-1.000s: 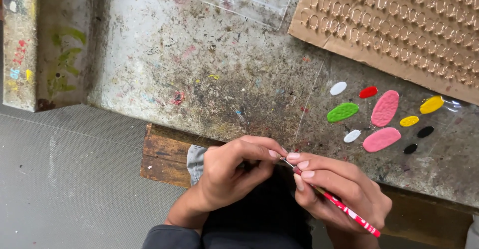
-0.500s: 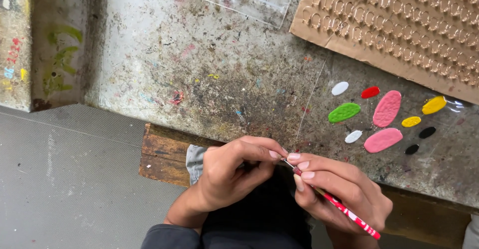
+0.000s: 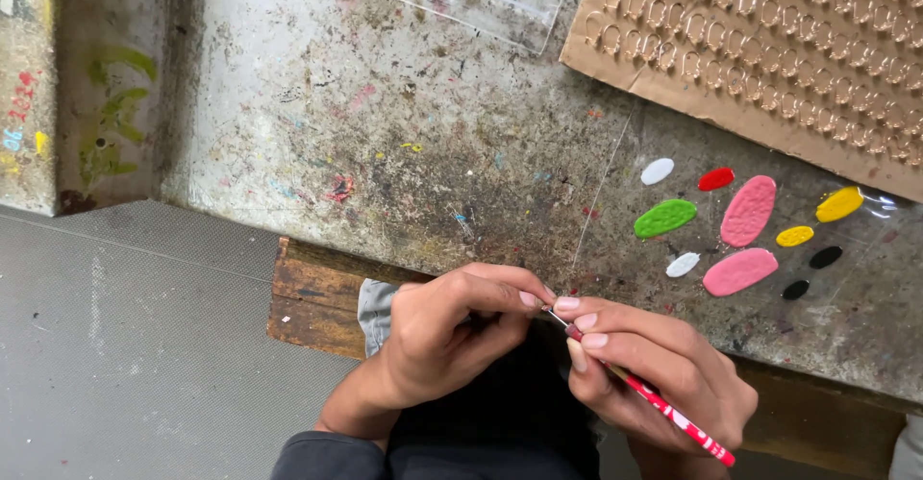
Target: The person is using a small paintbrush to apply different colors of paint to small jewelry components laid out on a workbench.
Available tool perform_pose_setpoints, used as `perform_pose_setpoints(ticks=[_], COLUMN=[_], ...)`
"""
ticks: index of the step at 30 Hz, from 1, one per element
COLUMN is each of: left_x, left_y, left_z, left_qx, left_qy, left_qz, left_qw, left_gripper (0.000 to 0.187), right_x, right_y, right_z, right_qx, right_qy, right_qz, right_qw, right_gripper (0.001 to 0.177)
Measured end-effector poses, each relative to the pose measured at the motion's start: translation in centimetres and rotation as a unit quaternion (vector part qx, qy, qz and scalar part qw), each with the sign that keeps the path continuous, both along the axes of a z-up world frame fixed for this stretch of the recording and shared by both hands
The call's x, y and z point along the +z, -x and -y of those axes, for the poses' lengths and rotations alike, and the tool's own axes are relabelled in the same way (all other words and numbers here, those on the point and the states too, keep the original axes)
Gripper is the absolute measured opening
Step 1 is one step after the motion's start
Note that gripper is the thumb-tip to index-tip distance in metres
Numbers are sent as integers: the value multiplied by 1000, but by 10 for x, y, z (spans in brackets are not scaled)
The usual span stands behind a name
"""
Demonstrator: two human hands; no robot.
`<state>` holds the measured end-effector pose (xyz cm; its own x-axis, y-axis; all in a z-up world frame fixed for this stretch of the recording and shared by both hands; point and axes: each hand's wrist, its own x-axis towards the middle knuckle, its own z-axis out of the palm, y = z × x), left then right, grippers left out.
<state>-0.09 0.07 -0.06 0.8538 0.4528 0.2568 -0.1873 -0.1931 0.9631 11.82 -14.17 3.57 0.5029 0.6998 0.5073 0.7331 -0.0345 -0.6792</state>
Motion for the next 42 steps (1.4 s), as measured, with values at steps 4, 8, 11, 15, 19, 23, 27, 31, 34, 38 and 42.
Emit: perform_pose_setpoints(ticks=[4, 8, 11, 15, 19, 23, 27, 31, 34, 38, 42], left_x=[0, 0, 0, 2, 3, 2, 2, 2, 2, 3, 6], left_y=[0, 0, -1, -2, -2, -1, 1, 1, 1, 1, 2], left_z=[-1, -1, -1, -3, -3, -3, -4, -3, -4, -5, -6], left_qx=[-4, -3, -2, -3, -6, -10, -5, -7, -8, -14, -23], left_qy=[1, -8, -9, -3, -3, 2, -12, -11, -11, -6, 12], left_qz=[1, 1, 5, 8, 10, 10, 1, -3, -2, 1, 7], left_qw=[1000, 1000, 1000, 1000, 1000, 1000, 1000, 1000, 1000, 1000, 1000], left_gripper=[13, 13, 13, 12, 12, 11, 12, 13, 12, 12, 12], right_x=[1, -2, 0, -1, -5, -3, -1, -1, -2, -5, -15], right_y=[3, 1, 3, 3, 0, 2, 5, 6, 6, 5, 8], right_z=[1, 2, 1, 2, 5, 4, 2, 3, 2, 8, 12], right_qx=[-17, -8, -19, -18, -6, -12, -23, -21, -24, -10, -6], right_qy=[15, 7, 12, 16, 12, 22, 19, 22, 19, 22, -11], right_qz=[-4, 0, -5, -7, -5, -6, -8, -5, -9, -26, -66], right_qw=[1000, 1000, 1000, 1000, 1000, 1000, 1000, 1000, 999, 999, 998], right_gripper=[8, 8, 8, 8, 9, 9, 8, 9, 9, 11, 13])
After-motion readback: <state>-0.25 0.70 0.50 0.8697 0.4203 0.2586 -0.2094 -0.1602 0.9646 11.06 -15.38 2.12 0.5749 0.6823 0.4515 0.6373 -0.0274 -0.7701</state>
